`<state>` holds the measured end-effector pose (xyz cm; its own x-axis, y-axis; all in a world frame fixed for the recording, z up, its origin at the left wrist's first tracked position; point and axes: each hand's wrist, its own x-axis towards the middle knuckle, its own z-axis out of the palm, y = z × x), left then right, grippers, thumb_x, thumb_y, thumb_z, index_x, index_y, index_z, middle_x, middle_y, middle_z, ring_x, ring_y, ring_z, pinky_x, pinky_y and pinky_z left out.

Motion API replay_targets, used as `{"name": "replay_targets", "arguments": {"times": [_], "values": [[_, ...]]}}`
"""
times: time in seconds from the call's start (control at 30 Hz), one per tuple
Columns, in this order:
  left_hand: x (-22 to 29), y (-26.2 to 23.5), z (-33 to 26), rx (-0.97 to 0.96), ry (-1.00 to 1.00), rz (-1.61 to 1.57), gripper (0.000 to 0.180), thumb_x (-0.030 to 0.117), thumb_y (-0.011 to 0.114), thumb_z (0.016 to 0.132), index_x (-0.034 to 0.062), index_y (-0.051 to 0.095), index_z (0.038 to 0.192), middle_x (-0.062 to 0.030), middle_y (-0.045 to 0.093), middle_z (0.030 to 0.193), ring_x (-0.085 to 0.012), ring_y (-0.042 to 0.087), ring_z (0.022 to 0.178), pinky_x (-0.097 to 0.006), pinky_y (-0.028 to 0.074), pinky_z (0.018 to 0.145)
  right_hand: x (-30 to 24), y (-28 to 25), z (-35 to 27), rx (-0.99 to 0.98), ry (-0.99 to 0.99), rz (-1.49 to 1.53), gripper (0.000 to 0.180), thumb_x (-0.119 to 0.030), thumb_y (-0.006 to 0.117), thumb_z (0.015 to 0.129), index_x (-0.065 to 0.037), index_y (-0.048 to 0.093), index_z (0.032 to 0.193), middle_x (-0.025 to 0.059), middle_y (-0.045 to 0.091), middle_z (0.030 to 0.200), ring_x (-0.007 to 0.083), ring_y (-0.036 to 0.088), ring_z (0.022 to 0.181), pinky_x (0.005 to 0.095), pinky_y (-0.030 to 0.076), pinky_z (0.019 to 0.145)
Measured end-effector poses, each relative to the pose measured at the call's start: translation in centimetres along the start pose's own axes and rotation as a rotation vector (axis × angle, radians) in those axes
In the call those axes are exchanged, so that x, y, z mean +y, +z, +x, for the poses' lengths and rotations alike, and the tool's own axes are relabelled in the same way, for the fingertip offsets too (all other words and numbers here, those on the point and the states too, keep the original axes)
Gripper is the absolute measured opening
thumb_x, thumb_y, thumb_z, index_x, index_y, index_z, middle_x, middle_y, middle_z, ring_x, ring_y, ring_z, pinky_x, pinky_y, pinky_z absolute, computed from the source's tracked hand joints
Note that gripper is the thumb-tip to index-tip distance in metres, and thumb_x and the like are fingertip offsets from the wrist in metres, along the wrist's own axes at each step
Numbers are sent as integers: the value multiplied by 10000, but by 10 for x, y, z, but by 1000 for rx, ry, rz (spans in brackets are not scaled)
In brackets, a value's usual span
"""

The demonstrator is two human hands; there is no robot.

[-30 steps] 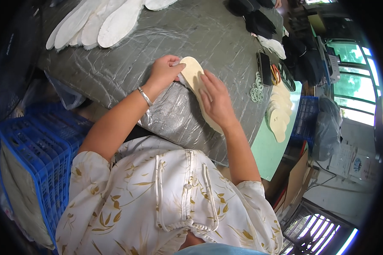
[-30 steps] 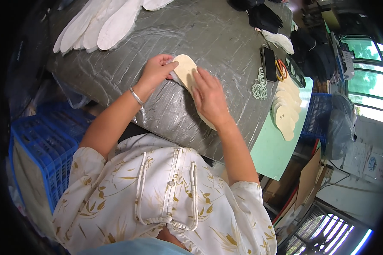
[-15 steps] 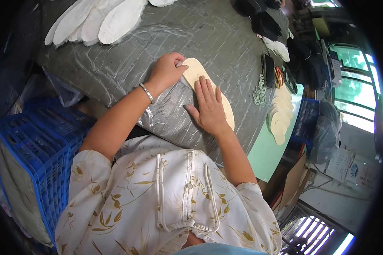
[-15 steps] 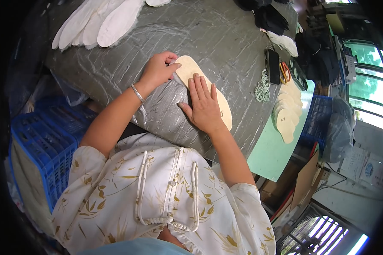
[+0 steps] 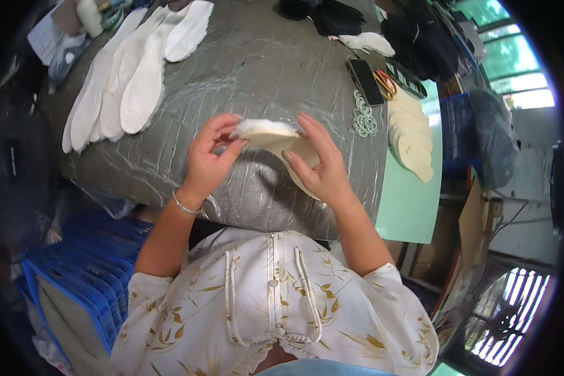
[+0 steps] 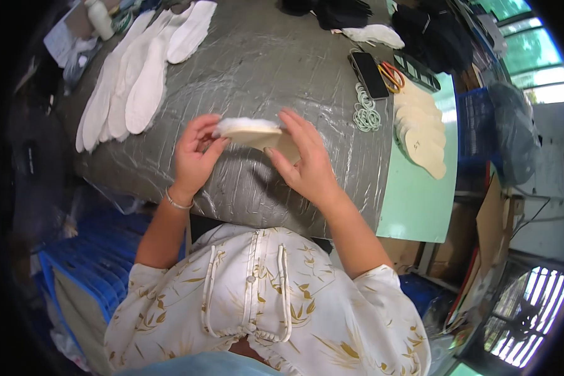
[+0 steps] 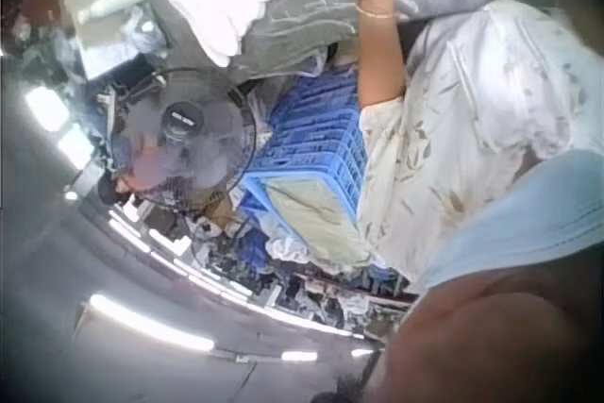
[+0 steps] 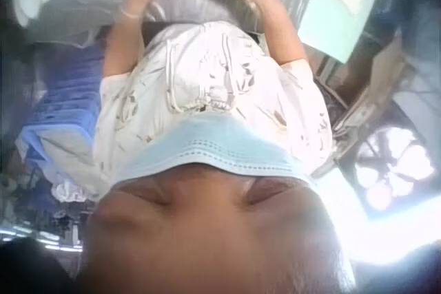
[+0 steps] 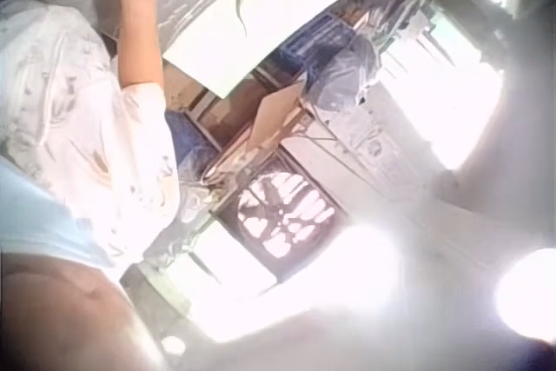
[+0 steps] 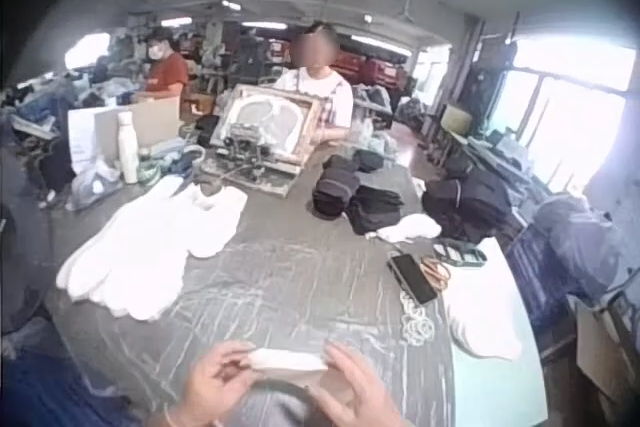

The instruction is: Manually fitting and aligning padded insole components for shoe production.

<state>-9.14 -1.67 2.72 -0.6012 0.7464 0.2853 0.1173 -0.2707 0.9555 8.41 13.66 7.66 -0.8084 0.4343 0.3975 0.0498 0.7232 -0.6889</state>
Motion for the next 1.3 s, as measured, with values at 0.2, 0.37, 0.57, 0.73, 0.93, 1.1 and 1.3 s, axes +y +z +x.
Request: {"name": "replay_targets", "arguments": {"times": [0.2,0.37,0.57,0.73,0.93,1.1,1.3], "values": [[21,0,-8,-63,90,-47,411,-100,649,863,-2,523,1241,-91,625,1173,-146,627,1046,-273,515,899,-24,-24,14,-114,5,165,475,-117,771,778,-16,615,1215,130,646,1082,286,599,968,377,487,870],[22,11,5,-13,-25,-203,505,-27,616,914,4,402,1370,-108,545,1262,-191,592,1107,-323,513,930,-36,-23,13,-47,70,232,213,-17,702,798,-7,679,1010,118,635,892,264,651,769,332,537,683],[38,66,0,-159,-104,-475,764,245,736,887,22,299,1473,-118,385,1442,-256,446,1301,-369,399,1061,-48,-16,35,162,65,99,386,-80,748,773,-30,623,1135,137,647,901,263,659,757,334,548,702],[42,58,20,-356,-326,-352,709,355,708,904,9,364,1419,-93,518,1307,-191,566,1122,-325,475,955,-47,-20,51,-56,371,615,531,-131,689,896,13,471,1358,87,587,1190,106,600,915,258,520,790],[49,25,36,-630,-520,-302,635,296,704,887,3,441,1385,-89,565,1301,-125,596,976,-282,504,857,-26,-48,47,152,-68,193,401,-29,656,884,-49,597,1281,111,579,1264,191,644,983,284,556,756],[48,11,39,-763,-527,-106,673,251,750,823,7,452,1376,-87,582,1253,-127,599,975,-300,505,866,-23,-45,38,75,-141,105,390,-17,682,854,-58,629,1238,127,599,1225,238,642,968,313,549,764],[46,13,35,-923,-653,-62,572,209,763,814,27,530,1303,-16,575,1078,-103,561,939,-277,483,847,-21,-30,18,4,-401,-89,474,-56,781,654,-132,708,1116,80,637,1128,262,619,924,370,512,769]]}}
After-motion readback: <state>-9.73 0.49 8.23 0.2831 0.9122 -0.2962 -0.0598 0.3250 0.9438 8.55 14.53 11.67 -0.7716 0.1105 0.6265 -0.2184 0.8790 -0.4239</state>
